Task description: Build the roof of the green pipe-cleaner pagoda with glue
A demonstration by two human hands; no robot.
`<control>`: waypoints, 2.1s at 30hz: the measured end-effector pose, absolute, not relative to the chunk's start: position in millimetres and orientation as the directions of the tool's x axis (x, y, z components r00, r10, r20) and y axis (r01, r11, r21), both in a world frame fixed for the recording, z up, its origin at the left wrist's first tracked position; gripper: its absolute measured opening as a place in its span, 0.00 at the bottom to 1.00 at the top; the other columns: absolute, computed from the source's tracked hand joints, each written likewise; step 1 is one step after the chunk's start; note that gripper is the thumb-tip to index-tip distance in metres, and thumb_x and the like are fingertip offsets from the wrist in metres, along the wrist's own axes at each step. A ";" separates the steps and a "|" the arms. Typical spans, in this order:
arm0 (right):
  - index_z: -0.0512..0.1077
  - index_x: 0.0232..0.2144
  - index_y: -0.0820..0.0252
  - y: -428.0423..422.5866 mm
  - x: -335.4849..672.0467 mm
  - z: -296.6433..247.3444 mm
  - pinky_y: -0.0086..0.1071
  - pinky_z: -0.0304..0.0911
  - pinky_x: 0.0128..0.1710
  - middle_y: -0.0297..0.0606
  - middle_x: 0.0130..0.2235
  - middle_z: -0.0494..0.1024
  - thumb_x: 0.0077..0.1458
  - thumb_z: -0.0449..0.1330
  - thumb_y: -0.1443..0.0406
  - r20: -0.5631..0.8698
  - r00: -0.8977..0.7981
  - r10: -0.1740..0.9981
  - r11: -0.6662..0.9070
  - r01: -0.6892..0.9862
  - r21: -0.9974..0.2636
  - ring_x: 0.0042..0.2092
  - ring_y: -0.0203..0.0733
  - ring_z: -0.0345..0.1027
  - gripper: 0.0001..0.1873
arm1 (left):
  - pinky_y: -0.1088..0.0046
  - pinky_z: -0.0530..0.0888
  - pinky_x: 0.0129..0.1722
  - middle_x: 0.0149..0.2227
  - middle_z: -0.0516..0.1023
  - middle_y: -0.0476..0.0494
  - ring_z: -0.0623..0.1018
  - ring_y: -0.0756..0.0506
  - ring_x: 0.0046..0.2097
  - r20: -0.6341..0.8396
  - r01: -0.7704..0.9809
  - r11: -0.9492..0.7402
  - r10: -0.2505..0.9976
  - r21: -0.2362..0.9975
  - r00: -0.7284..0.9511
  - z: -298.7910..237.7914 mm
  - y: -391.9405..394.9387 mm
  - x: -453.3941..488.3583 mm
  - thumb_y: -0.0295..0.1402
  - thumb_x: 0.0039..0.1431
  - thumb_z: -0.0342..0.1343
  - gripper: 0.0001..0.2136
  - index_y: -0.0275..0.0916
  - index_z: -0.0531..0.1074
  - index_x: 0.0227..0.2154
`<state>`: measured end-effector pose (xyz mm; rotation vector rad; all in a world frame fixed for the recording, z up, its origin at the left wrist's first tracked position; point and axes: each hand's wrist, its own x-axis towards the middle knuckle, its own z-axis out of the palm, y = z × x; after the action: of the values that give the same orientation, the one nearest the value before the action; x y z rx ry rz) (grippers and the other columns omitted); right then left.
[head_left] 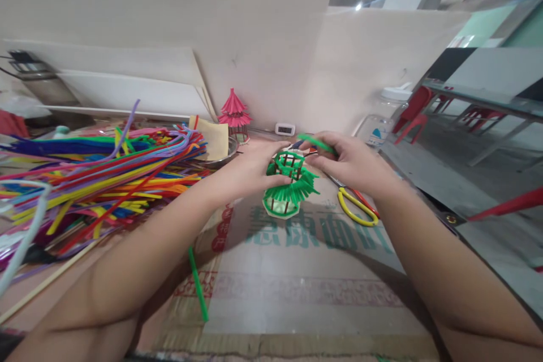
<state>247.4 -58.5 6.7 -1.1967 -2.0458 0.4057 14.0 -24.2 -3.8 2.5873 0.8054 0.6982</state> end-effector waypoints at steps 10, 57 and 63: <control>0.80 0.34 0.60 -57.7 230.8 -8.7 0.28 0.54 0.28 0.31 0.26 0.77 0.57 0.62 0.65 0.407 -0.410 0.816 0.570 0.687 -0.450 0.27 0.34 0.64 0.06 | 0.63 0.76 0.50 0.55 0.76 0.38 0.77 0.40 0.54 0.246 0.438 -0.673 0.672 0.596 0.699 17.7 -22.5 -3.2 0.41 0.61 0.56 0.18 0.40 0.71 0.52; 0.81 0.40 0.56 -57.0 226.9 -11.0 0.32 0.63 0.37 0.35 0.36 0.84 0.59 0.61 0.66 0.322 -0.428 0.845 0.535 0.683 -0.497 0.37 0.42 0.75 0.10 | 0.62 0.72 0.48 0.47 0.79 0.38 0.77 0.40 0.49 0.573 0.378 -0.926 0.321 0.022 0.754 3.5 -20.5 12.5 0.38 0.63 0.61 0.09 0.40 0.80 0.41; 0.82 0.38 0.57 -52.0 227.9 -15.6 0.32 0.63 0.38 0.37 0.36 0.84 0.58 0.62 0.65 0.340 -0.434 0.835 0.550 0.683 -0.480 0.38 0.43 0.75 0.08 | 0.59 0.70 0.52 0.47 0.79 0.39 0.76 0.39 0.51 0.550 0.354 -0.930 0.243 -0.104 0.799 4.8 -19.0 10.0 0.37 0.65 0.59 0.07 0.43 0.80 0.40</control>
<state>227.9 -52.0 -15.6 -1.2190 -2.2435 0.3666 10.0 -19.0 4.8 3.1695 0.5313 0.9239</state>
